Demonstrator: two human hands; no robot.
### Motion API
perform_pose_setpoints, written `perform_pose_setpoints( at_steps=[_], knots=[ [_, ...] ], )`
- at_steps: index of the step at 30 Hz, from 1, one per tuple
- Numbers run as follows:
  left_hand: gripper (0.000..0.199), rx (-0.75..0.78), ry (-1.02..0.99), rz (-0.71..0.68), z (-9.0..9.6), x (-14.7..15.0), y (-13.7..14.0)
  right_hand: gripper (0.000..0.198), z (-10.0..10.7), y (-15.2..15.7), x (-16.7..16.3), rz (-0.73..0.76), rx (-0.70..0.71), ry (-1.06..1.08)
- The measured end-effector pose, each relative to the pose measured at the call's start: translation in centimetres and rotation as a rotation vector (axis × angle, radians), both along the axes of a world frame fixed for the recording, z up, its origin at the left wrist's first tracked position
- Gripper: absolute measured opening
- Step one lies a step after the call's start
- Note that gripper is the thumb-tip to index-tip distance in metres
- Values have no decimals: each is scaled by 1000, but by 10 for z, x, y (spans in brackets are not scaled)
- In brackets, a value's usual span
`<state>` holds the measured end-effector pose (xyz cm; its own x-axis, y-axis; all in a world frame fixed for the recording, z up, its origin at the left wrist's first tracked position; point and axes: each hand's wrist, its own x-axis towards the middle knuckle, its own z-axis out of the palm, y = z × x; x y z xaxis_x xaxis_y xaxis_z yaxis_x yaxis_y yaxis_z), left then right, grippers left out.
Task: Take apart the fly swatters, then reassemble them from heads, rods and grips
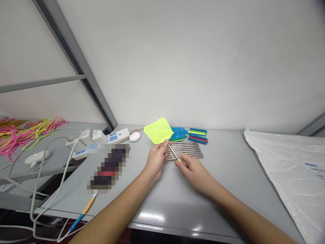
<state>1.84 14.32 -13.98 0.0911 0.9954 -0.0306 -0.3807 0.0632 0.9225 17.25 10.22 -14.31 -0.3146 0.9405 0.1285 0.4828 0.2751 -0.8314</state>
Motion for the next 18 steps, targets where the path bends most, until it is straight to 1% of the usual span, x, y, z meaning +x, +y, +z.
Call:
perform_pose_setpoints(
  at_steps=[5,9,12,14,18],
  knots=[
    [41,0,-29,37,2,-1,3,26,3,0,0,9,5,-10],
    [37,-3,-64,19,2,-7,8,27,4,-4,1,31,-12,-19],
    [32,-30,-102,85,4,-12,11,28,5,-9,1,55,-18,-15],
    [31,-31,-91,110,5,-14,12,27,5,-12,-1,62,-16,7],
    [33,-3,-48,83,3,-10,9,27,5,-11,-3,57,0,57]
  ],
)
